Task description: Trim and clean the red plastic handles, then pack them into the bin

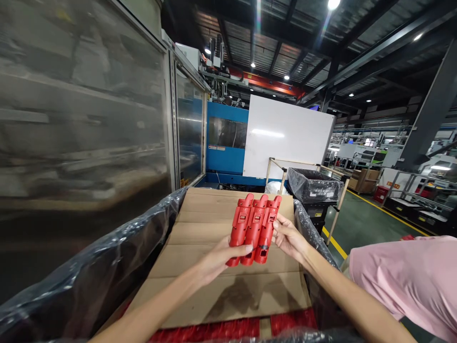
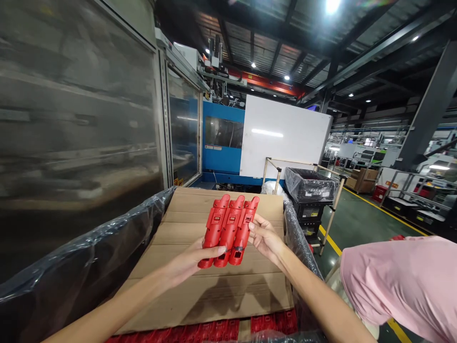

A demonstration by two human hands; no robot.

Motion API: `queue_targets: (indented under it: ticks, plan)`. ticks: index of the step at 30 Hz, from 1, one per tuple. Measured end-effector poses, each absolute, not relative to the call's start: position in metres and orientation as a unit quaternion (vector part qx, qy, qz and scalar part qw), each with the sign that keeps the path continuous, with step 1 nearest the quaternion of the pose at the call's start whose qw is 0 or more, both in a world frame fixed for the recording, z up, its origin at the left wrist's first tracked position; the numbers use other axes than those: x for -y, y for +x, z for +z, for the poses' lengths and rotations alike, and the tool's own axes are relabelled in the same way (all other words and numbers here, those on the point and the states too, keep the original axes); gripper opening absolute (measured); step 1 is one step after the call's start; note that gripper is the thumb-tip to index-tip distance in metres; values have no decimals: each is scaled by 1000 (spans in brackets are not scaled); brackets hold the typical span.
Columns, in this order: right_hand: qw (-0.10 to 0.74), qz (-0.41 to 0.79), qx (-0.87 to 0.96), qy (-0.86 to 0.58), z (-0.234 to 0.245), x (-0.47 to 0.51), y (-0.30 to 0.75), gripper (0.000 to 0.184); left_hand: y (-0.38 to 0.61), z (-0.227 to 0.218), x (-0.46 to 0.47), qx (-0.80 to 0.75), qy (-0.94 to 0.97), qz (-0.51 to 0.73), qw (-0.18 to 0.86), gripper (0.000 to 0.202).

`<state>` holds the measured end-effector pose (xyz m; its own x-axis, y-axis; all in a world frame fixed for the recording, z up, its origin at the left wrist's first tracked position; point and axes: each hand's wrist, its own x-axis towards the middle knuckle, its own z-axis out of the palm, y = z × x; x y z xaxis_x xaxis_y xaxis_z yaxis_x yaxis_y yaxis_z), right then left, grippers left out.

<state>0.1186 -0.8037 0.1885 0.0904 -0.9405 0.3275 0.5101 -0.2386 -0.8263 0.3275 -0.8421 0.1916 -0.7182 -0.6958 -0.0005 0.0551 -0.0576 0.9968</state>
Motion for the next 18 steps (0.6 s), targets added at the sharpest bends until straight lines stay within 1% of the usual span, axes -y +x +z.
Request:
queue_targets:
  ticks: [8,15,18]
  plan:
    - [582,-629,-227,-463,191,801,120,33,326,192,842,641,270,-659,286,61]
    - [582,-631,-241,-453,182,806,118,32,327,186,848,666,290,-610,317,42]
    - [584,-630,-248,-448,176,810,117,30,327,186,849,671,305,-594,323,40]
